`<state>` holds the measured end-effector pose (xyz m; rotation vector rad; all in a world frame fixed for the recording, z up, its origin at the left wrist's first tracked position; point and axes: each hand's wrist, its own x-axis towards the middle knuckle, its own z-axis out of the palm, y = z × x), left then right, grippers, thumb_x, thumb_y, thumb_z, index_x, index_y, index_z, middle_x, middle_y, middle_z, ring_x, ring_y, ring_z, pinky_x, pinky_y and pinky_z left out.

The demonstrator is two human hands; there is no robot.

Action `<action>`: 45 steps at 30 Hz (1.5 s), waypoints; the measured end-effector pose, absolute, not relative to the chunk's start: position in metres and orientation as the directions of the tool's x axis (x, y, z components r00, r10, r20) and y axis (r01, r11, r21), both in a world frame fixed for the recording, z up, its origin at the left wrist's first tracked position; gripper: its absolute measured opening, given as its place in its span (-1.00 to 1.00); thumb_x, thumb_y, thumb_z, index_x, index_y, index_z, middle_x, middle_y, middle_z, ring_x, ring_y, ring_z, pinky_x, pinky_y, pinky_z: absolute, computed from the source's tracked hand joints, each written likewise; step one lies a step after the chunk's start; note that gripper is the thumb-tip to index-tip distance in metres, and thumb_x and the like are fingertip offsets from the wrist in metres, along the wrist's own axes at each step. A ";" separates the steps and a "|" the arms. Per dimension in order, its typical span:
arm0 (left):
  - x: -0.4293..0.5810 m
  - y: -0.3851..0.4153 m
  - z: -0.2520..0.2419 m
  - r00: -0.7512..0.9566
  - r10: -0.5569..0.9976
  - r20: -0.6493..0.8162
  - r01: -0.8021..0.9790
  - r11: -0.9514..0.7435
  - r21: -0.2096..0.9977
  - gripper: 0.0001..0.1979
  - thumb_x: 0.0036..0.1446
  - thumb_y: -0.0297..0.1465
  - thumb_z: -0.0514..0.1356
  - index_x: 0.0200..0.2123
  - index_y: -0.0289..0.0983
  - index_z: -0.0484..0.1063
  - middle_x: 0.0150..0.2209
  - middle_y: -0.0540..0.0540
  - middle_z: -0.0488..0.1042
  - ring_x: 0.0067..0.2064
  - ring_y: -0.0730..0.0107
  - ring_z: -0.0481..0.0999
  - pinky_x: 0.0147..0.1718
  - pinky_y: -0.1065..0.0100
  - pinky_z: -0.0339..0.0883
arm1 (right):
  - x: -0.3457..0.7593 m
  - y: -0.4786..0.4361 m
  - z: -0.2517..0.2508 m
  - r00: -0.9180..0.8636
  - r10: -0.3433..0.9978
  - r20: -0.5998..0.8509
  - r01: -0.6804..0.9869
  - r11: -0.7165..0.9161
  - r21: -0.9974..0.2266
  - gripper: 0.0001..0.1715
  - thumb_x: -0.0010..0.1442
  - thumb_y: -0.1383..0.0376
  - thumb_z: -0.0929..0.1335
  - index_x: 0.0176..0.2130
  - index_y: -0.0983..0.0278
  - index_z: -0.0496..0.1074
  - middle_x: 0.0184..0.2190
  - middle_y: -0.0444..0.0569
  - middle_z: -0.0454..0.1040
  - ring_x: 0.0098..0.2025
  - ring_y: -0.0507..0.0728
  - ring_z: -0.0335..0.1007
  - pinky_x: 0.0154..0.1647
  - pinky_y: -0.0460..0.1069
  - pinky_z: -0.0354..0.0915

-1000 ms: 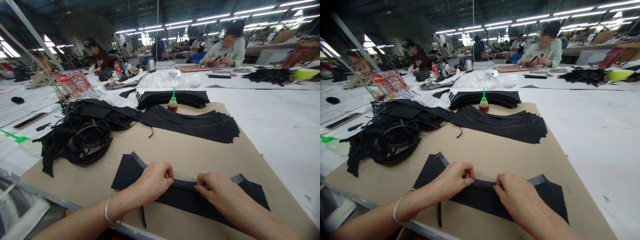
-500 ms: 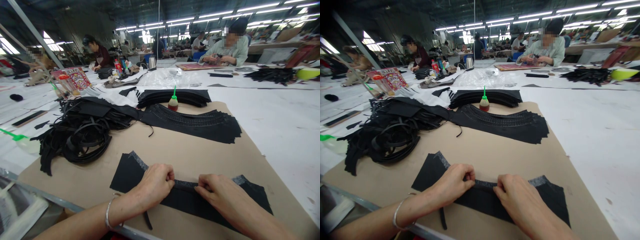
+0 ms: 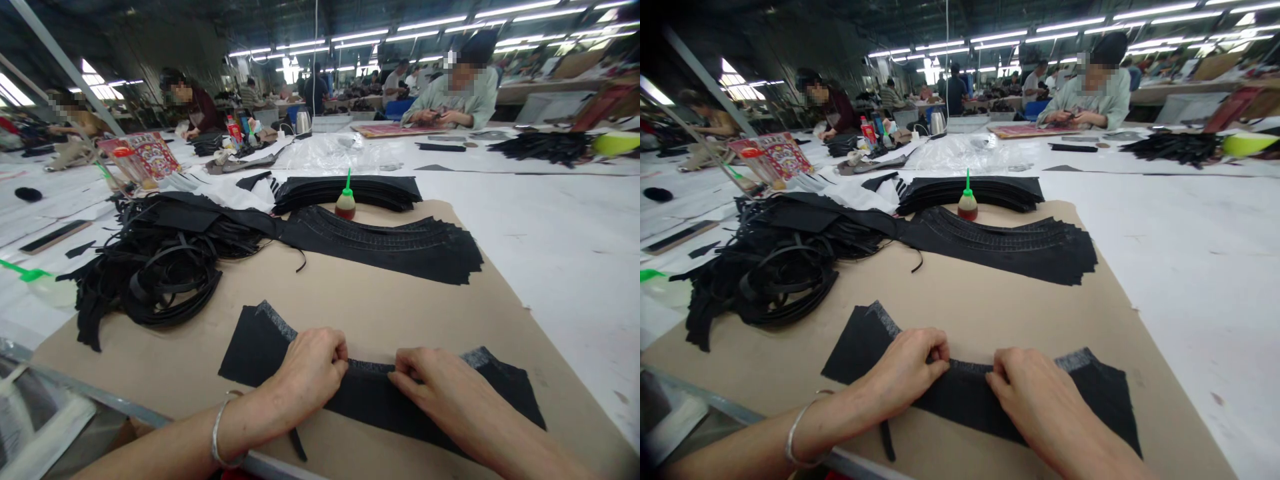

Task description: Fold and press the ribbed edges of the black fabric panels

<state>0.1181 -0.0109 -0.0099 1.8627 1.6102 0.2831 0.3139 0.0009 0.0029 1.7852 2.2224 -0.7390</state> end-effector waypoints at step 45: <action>0.115 -0.013 -0.010 0.211 0.939 -0.271 0.770 0.011 0.638 -0.94 0.02 -0.44 0.23 -0.41 -0.24 0.53 -0.39 -0.04 0.54 -0.31 0.32 0.48 -0.34 0.39 0.18 | 0.311 0.000 0.012 -0.249 0.849 -0.467 0.951 0.121 -0.286 -0.75 0.17 0.38 0.25 -0.49 0.24 0.40 -0.52 -0.09 0.45 -0.45 0.08 0.32 -0.46 -0.05 -0.05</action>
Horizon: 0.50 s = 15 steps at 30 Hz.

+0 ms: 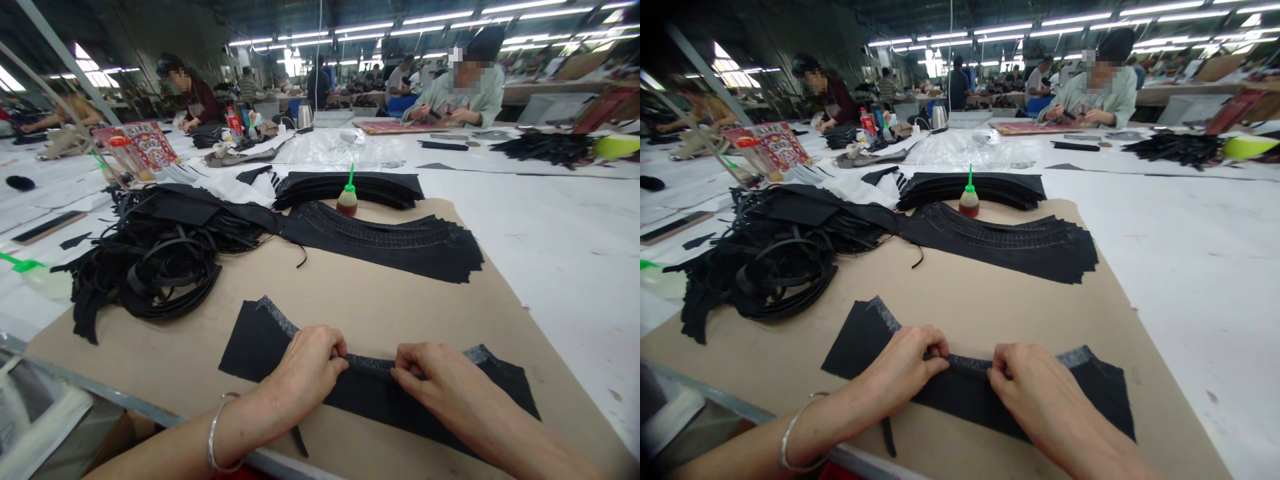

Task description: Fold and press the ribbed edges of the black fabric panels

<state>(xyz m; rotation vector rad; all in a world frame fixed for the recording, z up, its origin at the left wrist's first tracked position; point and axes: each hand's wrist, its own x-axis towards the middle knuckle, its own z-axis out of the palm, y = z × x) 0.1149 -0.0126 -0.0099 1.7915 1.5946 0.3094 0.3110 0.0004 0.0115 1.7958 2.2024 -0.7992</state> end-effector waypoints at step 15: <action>0.114 -0.016 -0.015 0.203 0.948 -0.244 0.759 0.005 0.651 -0.95 0.01 -0.49 0.20 -0.44 -0.23 0.45 -0.41 0.01 0.49 -0.32 0.36 0.44 -0.32 0.39 0.15 | 0.312 0.003 0.003 -0.264 0.857 -0.443 0.952 0.158 -0.261 -0.74 0.19 0.38 0.25 -0.50 0.25 0.41 -0.52 -0.07 0.48 -0.46 0.08 0.36 -0.48 -0.05 -0.06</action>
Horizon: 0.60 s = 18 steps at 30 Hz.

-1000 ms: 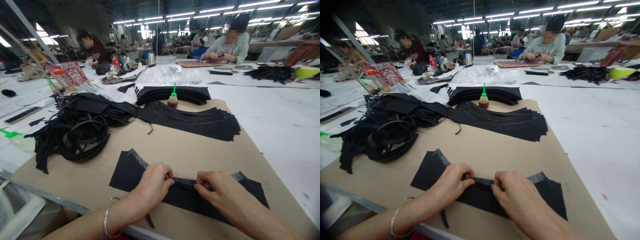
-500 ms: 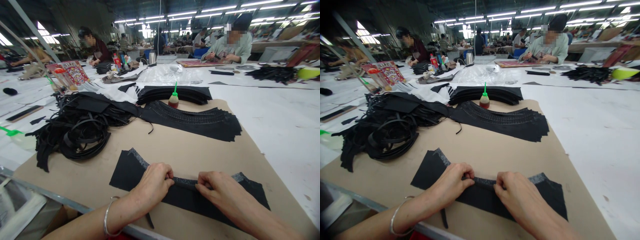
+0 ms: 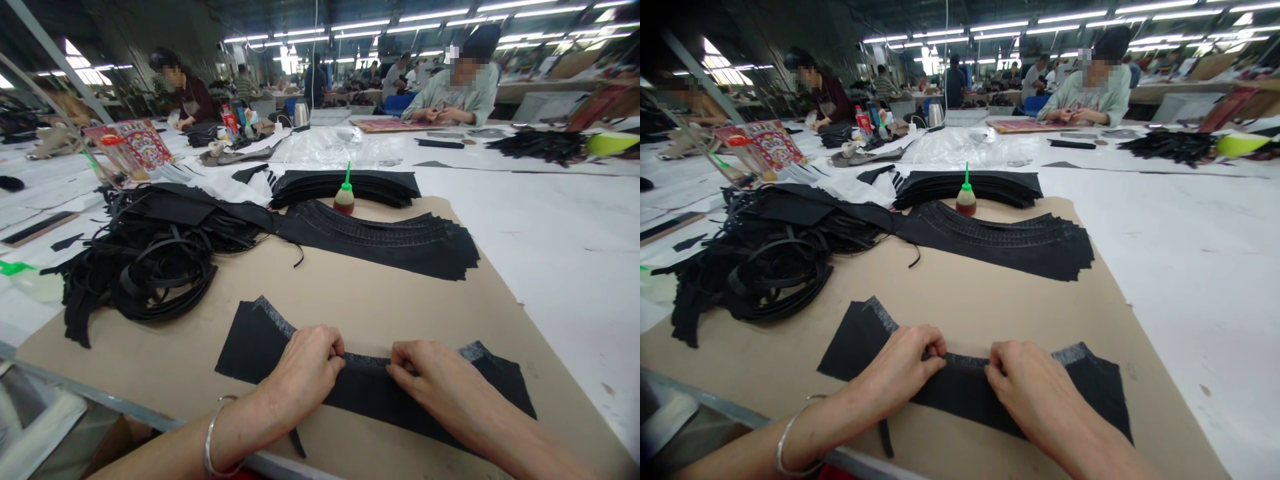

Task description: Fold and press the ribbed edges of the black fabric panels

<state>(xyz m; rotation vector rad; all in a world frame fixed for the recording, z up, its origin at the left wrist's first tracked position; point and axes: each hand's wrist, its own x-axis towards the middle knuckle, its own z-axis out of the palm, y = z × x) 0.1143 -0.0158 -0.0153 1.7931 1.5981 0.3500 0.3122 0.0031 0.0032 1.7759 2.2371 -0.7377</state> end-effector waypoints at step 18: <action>0.124 -0.034 -0.022 0.555 0.822 0.126 0.740 -0.557 0.377 -0.61 0.12 -0.68 -0.01 -0.06 -0.20 0.32 -0.07 -0.06 0.40 -0.07 0.27 0.36 -0.07 0.23 0.24 | 0.306 -0.012 0.004 -0.325 0.897 -0.300 0.945 0.323 -0.059 -0.81 0.26 0.29 0.29 -0.32 0.29 0.47 -0.43 0.11 0.54 -0.35 0.30 0.51 -0.47 -0.01 0.12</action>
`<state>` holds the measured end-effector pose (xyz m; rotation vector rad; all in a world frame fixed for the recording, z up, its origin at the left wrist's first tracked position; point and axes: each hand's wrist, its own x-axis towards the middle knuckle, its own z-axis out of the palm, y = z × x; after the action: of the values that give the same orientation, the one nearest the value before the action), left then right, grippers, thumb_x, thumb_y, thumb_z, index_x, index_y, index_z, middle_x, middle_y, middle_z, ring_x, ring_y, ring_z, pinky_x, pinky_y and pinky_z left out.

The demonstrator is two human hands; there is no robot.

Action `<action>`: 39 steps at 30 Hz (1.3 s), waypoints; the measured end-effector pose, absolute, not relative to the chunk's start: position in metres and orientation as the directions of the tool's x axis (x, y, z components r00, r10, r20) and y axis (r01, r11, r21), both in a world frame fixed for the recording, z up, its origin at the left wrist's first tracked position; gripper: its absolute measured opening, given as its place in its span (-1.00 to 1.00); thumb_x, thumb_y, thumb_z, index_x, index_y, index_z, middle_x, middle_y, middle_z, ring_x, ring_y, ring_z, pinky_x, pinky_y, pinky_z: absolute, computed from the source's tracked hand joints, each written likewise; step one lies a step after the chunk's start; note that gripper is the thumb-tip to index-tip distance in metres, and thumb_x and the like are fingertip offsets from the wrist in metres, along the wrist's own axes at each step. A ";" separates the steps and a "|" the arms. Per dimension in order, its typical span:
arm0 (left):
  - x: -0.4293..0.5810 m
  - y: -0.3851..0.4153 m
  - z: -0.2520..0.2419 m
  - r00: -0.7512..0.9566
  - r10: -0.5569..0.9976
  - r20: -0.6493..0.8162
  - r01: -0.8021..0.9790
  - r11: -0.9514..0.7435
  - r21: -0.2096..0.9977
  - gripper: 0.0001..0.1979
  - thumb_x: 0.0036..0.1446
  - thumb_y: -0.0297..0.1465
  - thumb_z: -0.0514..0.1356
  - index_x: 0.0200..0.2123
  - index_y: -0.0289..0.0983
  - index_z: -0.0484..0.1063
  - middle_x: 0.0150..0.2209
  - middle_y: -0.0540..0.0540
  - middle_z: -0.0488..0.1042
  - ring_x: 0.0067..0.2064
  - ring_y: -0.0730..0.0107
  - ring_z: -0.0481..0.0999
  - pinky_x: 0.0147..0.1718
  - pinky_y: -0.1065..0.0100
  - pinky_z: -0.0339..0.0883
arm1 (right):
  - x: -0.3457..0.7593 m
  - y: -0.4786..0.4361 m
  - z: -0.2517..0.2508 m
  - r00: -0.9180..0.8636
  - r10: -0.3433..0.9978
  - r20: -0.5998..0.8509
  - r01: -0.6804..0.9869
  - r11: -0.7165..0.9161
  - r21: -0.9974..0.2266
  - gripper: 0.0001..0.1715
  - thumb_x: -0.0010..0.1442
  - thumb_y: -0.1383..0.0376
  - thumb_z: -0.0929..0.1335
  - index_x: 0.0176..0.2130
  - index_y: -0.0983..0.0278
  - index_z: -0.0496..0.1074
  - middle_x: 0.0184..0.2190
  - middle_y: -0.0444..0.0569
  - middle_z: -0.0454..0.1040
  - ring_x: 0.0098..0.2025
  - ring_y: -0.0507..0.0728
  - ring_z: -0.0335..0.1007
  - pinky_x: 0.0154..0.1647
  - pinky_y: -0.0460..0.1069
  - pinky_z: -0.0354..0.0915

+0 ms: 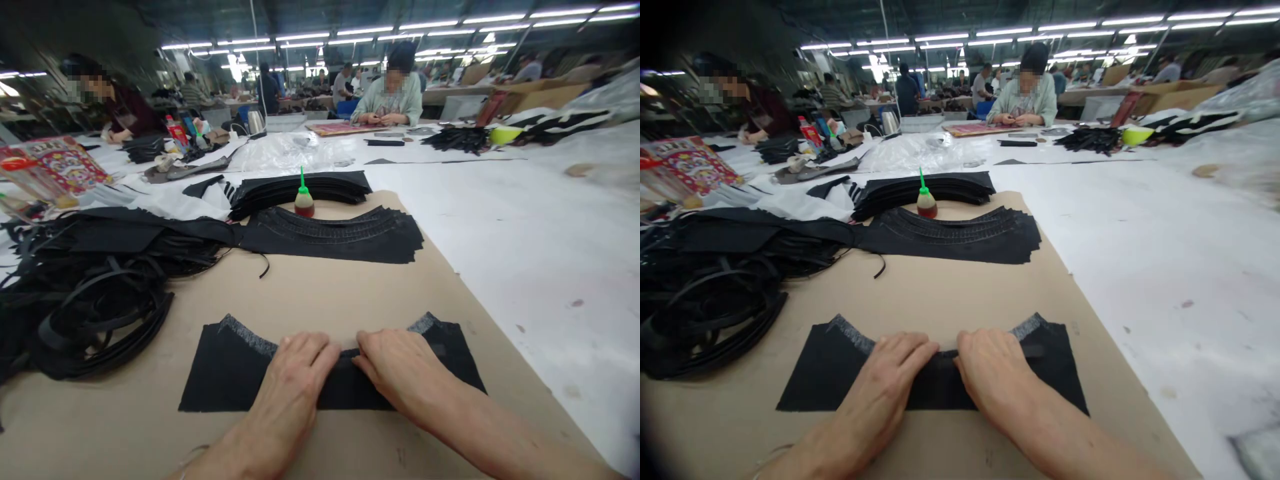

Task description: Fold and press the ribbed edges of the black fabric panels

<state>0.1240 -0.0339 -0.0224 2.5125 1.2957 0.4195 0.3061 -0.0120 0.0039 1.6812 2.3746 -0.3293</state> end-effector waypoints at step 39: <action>0.143 -0.044 -0.064 0.716 0.627 0.308 0.686 -0.713 -0.146 -0.53 0.25 -0.38 0.07 0.22 -0.03 0.23 -0.23 -0.08 0.38 -0.22 0.27 0.32 -0.21 0.32 0.23 | 0.410 0.011 -0.007 -0.046 0.956 -0.291 0.939 -0.057 -0.338 -0.82 -0.05 0.21 0.43 -0.40 0.24 0.44 -0.53 -0.09 0.43 -0.44 0.13 0.33 -0.51 -0.06 -0.07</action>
<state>0.1433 -0.0436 -0.0641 3.1392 1.2236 0.4066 0.4097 0.0114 -0.0073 2.1934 2.1805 -0.7257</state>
